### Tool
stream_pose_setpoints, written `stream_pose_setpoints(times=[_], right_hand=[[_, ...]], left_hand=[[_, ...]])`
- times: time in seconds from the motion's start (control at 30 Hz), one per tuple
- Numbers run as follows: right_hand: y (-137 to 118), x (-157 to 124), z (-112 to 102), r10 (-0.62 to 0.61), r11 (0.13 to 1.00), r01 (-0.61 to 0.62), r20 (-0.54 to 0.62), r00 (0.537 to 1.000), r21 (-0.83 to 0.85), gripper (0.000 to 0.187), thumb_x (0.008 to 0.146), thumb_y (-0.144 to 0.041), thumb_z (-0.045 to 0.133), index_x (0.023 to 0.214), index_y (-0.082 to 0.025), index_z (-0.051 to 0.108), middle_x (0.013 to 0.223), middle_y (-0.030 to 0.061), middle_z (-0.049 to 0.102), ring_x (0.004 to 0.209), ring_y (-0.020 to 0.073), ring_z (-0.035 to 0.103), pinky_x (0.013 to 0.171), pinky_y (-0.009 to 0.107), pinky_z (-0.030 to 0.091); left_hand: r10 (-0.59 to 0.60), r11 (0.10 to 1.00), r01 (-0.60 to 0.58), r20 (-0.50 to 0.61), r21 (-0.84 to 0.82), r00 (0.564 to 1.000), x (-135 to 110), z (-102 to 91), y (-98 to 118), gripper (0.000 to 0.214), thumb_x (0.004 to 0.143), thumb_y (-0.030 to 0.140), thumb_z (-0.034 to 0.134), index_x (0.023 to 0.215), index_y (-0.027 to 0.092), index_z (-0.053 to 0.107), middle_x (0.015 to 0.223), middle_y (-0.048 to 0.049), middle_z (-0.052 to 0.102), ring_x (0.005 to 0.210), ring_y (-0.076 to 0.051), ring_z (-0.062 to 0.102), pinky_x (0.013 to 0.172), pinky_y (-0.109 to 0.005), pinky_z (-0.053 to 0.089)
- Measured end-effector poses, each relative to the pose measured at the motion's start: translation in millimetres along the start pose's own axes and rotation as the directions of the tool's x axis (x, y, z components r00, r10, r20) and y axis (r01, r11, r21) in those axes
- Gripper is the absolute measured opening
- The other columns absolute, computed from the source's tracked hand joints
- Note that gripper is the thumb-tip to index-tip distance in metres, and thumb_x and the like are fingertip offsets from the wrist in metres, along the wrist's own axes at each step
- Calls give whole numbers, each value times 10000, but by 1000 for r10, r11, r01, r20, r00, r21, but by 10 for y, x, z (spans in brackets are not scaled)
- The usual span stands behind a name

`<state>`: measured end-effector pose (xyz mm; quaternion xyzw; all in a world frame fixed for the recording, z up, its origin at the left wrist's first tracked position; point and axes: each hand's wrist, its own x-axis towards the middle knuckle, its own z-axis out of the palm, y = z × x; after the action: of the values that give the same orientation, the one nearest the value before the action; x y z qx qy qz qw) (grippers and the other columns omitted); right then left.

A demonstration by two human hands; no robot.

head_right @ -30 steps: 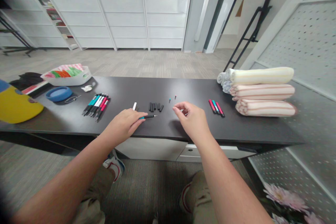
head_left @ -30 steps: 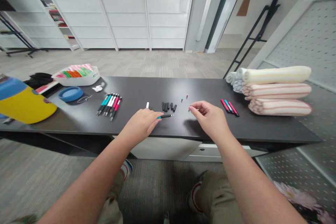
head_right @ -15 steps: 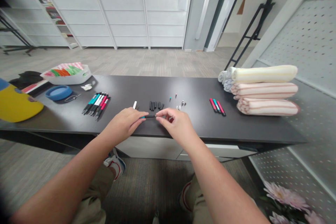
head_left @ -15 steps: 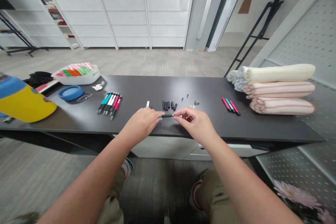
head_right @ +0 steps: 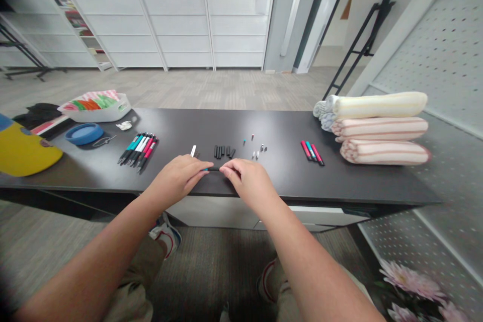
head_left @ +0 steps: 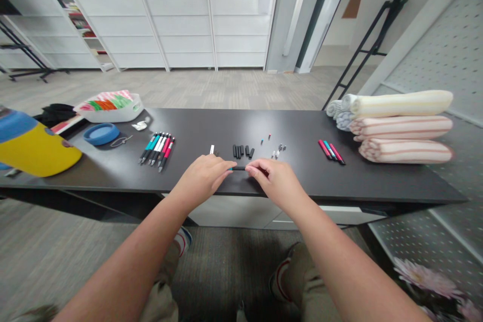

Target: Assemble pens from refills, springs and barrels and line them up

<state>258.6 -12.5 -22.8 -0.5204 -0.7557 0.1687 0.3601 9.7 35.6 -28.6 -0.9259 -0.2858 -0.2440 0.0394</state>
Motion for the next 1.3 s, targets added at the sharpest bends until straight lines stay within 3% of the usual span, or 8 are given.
stream_pose_setpoints(times=[0.17, 0.4, 0.57, 0.77, 0.97, 1.13, 1.3], right_hand=[[30, -16, -11, -75, 995, 78, 48, 996, -55, 112, 1013, -317, 668, 1039, -226, 728, 936, 32, 761, 842, 190, 686, 759, 301, 488], [65, -34, -9, -155, 981, 160, 56, 986, -109, 205, 1083, -308, 536, 1035, -227, 718, 968, 45, 742, 907, 201, 668, 822, 324, 484], [7, -33, -33, -150, 974, 167, 121, 981, -153, 320, 1115, -331, 446, 940, -220, 689, 910, 49, 700, 884, 201, 644, 786, 321, 458], [-39, -45, -48, -107, 979, 126, 122, 987, -160, 161, 1076, -324, 540, 1022, -229, 659, 952, 36, 693, 871, 192, 632, 762, 306, 439], [-41, -49, -34, -137, 967, 167, 159, 978, -195, 313, 1115, -333, 441, 943, -219, 676, 946, 48, 677, 864, 182, 627, 760, 297, 438], [-53, -55, -24, -134, 966, 166, 168, 977, -197, 316, 1117, -336, 439, 939, -212, 668, 949, 38, 669, 850, 174, 616, 750, 298, 435], [-50, -56, -21, -136, 976, 158, 143, 980, -152, 328, 1118, -340, 437, 907, -216, 656, 903, 32, 650, 854, 174, 613, 752, 292, 434]], left_hand=[[-19, 1000, 19, 15, 12, 1000, 1, -18, 6, 255, 1068, 275, 543, 1267, 200, 683, 1090, -88, 759, 996, -247, 676, 861, -381, 477], [-5, 1000, 5, -5, -8, 1000, -3, -18, 10, 284, 1073, 312, 545, 1278, 170, 681, 1127, -104, 763, 1027, -248, 673, 894, -391, 481], [-5, 1000, 6, 8, -30, 1000, 20, -40, 28, 280, 1080, 325, 528, 1229, 170, 707, 1081, -103, 766, 1013, -245, 672, 894, -395, 471], [-20, 1000, 20, -4, -19, 1000, 24, -56, 39, 235, 1068, 319, 548, 1171, 192, 717, 1063, -90, 765, 1009, -253, 668, 898, -398, 448], [-9, 999, 8, -28, -53, 1000, 23, -70, 26, 191, 1044, 300, 594, 1141, 203, 726, 1067, -79, 773, 1023, -245, 682, 939, -402, 451], [-17, 998, 13, -77, -61, 997, 13, -73, 30, 150, 1029, 268, 613, 1105, 206, 727, 1120, -78, 770, 1088, -247, 676, 1012, -421, 444], [1, 1000, -3, -89, -30, 996, 13, -64, 44, 233, 1021, 333, 646, 1208, 209, 709, 1162, -90, 773, 1108, -257, 675, 1026, -432, 440]])
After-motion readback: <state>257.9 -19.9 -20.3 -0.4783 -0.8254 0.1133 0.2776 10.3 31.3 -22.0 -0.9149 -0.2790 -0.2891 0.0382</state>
